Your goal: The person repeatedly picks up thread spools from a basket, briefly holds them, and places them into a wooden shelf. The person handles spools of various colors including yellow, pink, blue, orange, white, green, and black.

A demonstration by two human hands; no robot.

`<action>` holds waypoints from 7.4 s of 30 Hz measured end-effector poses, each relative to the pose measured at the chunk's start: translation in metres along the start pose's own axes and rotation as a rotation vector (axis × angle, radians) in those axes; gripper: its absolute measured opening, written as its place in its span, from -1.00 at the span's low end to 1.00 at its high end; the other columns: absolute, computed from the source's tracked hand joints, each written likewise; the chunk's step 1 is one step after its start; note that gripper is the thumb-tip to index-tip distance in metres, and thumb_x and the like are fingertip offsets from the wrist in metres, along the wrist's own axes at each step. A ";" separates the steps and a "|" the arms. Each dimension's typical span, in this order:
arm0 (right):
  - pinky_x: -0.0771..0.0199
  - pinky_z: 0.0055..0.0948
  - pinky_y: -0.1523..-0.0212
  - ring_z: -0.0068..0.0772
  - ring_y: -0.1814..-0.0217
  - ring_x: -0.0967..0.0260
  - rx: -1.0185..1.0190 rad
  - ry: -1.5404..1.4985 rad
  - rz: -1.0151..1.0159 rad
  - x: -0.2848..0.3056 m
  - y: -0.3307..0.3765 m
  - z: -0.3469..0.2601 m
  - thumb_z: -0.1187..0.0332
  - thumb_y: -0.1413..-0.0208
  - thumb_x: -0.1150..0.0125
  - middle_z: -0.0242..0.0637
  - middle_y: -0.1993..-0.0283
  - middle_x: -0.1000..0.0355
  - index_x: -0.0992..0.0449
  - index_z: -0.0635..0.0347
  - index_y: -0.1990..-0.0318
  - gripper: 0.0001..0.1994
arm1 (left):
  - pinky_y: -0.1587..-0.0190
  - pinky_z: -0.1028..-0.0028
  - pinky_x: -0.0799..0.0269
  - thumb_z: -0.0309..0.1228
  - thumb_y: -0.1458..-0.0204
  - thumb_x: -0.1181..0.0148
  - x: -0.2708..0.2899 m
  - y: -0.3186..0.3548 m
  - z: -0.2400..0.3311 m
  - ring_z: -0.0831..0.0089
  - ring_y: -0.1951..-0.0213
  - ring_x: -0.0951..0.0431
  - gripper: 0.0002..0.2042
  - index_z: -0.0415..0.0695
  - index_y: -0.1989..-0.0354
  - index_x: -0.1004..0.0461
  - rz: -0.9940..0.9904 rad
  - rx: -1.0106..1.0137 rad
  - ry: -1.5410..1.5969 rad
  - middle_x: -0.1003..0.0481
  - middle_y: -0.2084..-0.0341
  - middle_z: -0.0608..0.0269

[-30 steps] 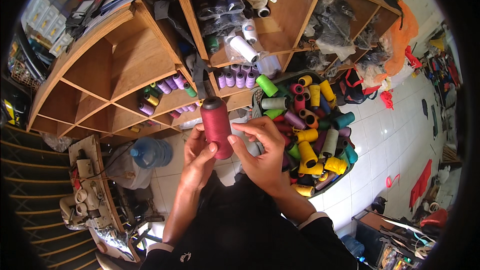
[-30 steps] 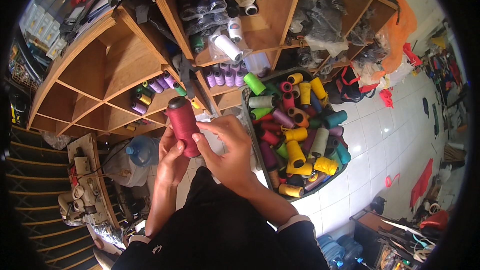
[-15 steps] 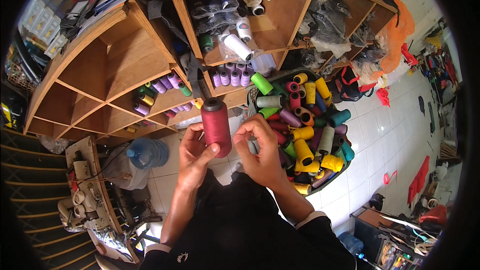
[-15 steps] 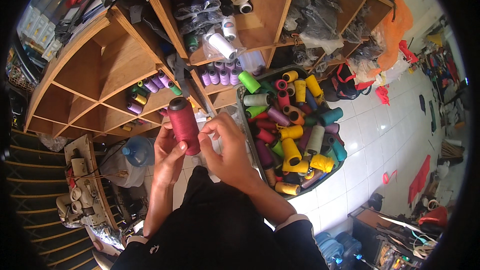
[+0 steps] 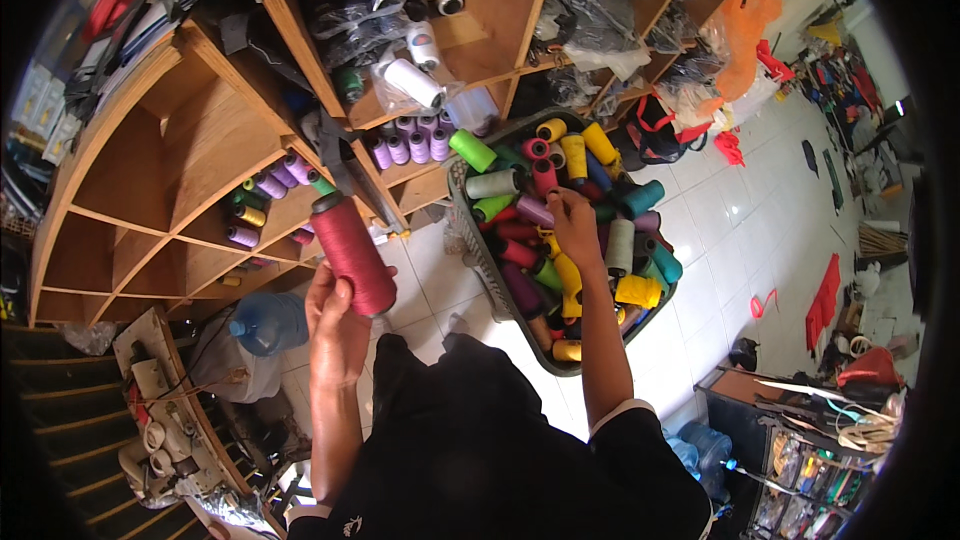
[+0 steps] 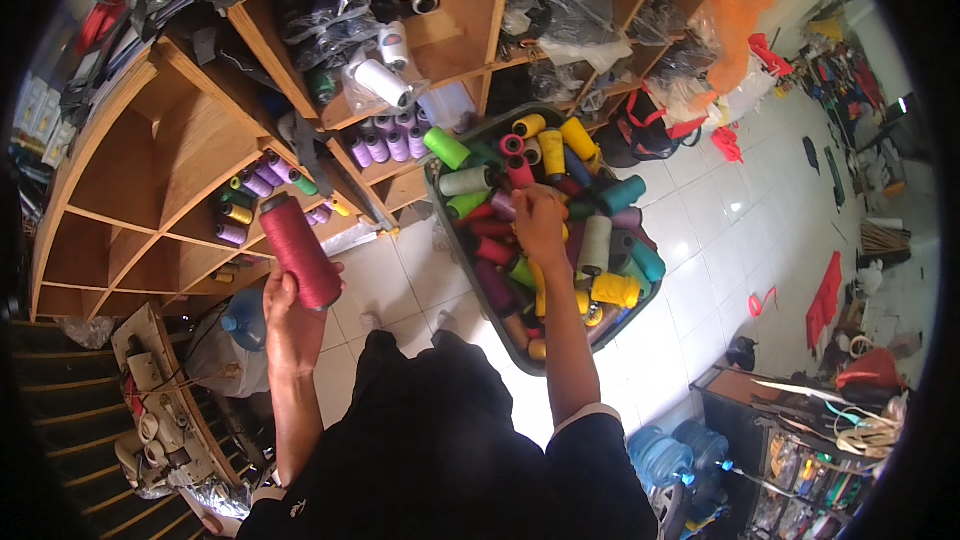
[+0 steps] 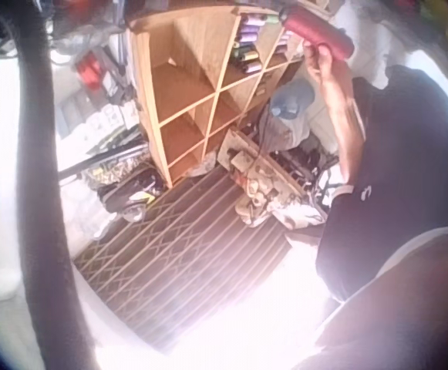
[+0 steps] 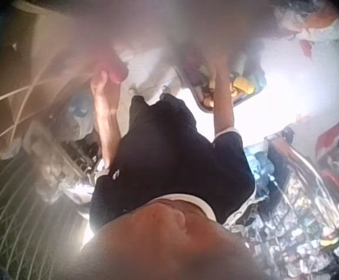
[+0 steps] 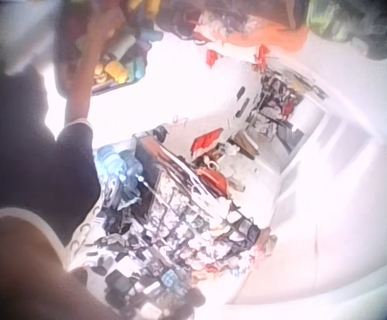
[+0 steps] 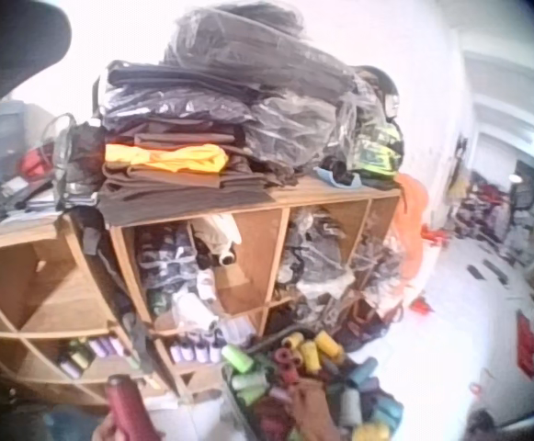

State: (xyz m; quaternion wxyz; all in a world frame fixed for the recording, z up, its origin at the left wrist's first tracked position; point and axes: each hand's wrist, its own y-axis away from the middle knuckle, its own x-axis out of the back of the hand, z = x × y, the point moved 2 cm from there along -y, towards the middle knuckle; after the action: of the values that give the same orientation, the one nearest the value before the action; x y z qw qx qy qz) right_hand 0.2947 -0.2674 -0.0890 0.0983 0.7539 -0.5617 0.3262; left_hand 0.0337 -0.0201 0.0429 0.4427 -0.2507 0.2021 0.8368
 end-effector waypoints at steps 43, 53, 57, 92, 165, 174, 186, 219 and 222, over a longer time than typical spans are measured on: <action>-0.33 -0.48 0.26 -0.43 0.33 -0.31 0.426 -0.486 -0.207 0.014 0.032 -0.245 0.50 -0.10 -0.23 -0.26 0.33 -0.36 -0.41 0.29 0.34 -0.90 | -0.03 0.19 -0.42 -0.08 -0.02 -0.13 -0.016 0.007 0.010 0.10 0.08 -0.55 -0.37 -0.30 -0.16 -0.29 -0.133 0.153 -0.024 -0.48 0.07 0.01; -0.32 -0.36 0.06 -0.27 0.01 -0.27 0.349 0.234 0.055 0.045 0.013 -0.173 0.51 -0.02 -0.24 -0.16 0.04 -0.30 -0.46 0.15 -0.07 -0.61 | -0.06 0.22 -0.41 -0.10 -0.03 -0.18 -0.005 0.001 0.007 0.08 -0.01 -0.51 -0.39 -0.28 -0.16 -0.29 -0.133 0.117 0.052 -0.47 0.03 -0.04; -0.22 -0.22 -0.15 -0.15 -0.14 -0.20 0.243 -0.389 -0.342 0.028 0.051 -0.217 0.46 -0.03 -0.24 -0.13 -0.02 -0.29 -0.46 0.13 -0.10 -0.59 | -0.11 0.21 -0.40 -0.14 -0.04 -0.19 -0.008 0.000 0.004 0.08 -0.04 -0.50 -0.41 -0.27 -0.17 -0.29 -0.109 0.125 0.078 -0.45 -0.01 -0.05; -0.51 -0.29 0.13 -0.15 0.05 -0.41 0.258 -0.501 -0.677 -0.260 0.080 -0.256 0.51 0.11 -0.39 -0.13 0.05 -0.34 -0.37 0.26 0.00 -0.53 | -0.09 0.30 -0.46 -0.58 0.01 -0.34 0.201 -0.023 0.013 0.36 -0.08 -0.46 -0.49 -0.22 -0.13 -0.31 0.213 -0.086 -0.619 -0.43 -0.03 0.17; -0.14 0.03 -0.23 0.00 -0.17 -0.29 0.615 0.176 -0.528 -0.600 0.044 -0.208 0.49 0.14 -0.12 -0.01 -0.04 -0.42 -0.45 0.25 -0.02 -0.55 | 0.04 0.13 -0.46 -0.60 0.11 -0.04 0.495 -0.170 -0.047 -0.04 0.09 -0.53 -0.50 -0.16 -0.12 -0.41 0.584 -0.051 -1.398 -0.50 0.05 -0.05; -0.10 0.12 -0.24 0.11 -0.15 -0.29 0.547 0.097 -0.523 -0.618 0.039 -0.183 0.45 0.09 -0.11 0.03 -0.06 -0.40 -0.41 0.17 -0.12 -0.50 | 0.09 0.15 -0.46 -0.61 0.14 -0.02 0.479 -0.171 -0.041 -0.05 0.13 -0.52 -0.53 -0.19 -0.06 -0.42 0.643 0.044 -1.394 -0.48 0.07 -0.06; -0.19 -0.01 -0.13 0.02 -0.16 -0.24 0.510 0.192 -0.513 -0.559 0.048 -0.201 0.41 0.06 -0.17 -0.06 -0.05 -0.36 -0.38 0.11 -0.14 -0.49 | 0.02 0.12 -0.37 -0.49 0.13 -0.21 0.503 -0.140 -0.049 0.00 0.06 -0.45 -0.68 -0.16 0.12 -0.44 0.501 -0.063 -1.495 -0.51 0.21 0.06; -0.36 -0.09 0.01 0.15 -0.01 -0.25 -0.205 0.540 0.380 -0.033 0.027 0.019 0.55 0.15 -0.25 0.01 0.00 -0.30 -0.32 0.27 -0.06 -0.48 | 0.15 0.16 -0.40 -0.11 -0.07 -0.18 0.387 0.075 -0.181 0.36 0.18 -0.50 -0.64 -0.09 0.09 -0.43 0.362 0.988 -0.952 -0.51 0.21 0.23; -0.39 -0.10 0.01 0.11 0.00 -0.28 -0.235 0.602 0.248 -0.025 0.009 0.051 0.51 0.19 -0.31 -0.03 0.01 -0.31 -0.36 0.22 -0.04 -0.48 | 0.15 0.15 -0.40 -0.11 -0.08 -0.17 0.385 0.094 -0.188 0.34 0.19 -0.52 -0.65 -0.08 0.09 -0.43 0.383 1.005 -0.911 -0.52 0.22 0.23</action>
State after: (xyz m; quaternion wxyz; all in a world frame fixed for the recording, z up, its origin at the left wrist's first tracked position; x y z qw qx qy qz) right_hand 0.3021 -0.2771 -0.1453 0.3055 0.5334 -0.6286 0.4765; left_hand -0.1861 0.0708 -0.3257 0.3905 0.3995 0.3991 0.7271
